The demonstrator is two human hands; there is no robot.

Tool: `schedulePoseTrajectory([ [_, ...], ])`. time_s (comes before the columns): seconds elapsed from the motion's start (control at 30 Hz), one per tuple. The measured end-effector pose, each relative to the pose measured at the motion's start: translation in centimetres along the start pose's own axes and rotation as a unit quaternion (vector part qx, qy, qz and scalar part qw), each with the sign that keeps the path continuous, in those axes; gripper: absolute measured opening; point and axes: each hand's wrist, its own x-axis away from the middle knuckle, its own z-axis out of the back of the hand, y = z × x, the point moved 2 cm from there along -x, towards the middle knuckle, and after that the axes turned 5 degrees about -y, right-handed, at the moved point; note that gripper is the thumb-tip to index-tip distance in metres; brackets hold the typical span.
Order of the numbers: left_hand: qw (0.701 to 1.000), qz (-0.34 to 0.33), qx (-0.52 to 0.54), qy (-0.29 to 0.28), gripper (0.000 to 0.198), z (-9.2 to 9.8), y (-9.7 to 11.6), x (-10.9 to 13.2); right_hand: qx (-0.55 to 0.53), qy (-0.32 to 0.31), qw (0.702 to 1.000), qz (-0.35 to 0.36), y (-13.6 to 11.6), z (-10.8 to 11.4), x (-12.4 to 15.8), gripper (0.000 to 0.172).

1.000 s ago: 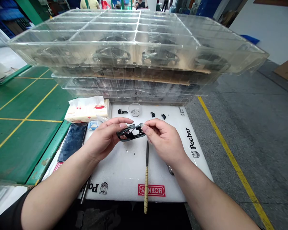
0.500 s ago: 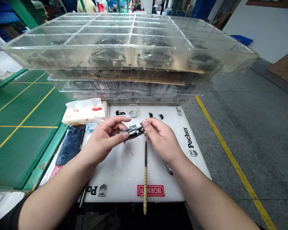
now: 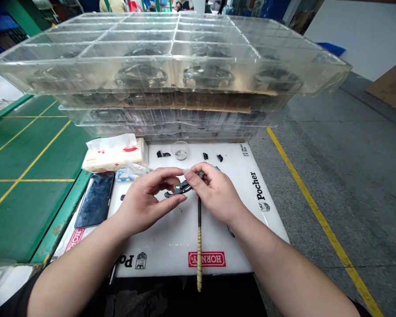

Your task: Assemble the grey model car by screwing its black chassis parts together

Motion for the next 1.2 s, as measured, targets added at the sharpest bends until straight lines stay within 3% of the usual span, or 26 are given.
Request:
schedulePoseTrajectory([
  [0.43,0.995,0.005,0.083,0.059,0.047,-0.9,0.7,0.4,-0.008,0.042,0.994,0.096,-0.3,-0.7,0.5,0.060],
  [0.83,0.980,0.098,0.162,0.059,0.040,-0.4,0.8,0.2,0.034,0.035,0.996,0.079,-0.1,-0.6,0.7,0.067],
  [1.2,0.967,0.158,0.200,0.023,0.047,0.0,-0.1,-0.3,-0.036,0.037,0.996,0.069,0.9,-0.5,0.6,0.063],
])
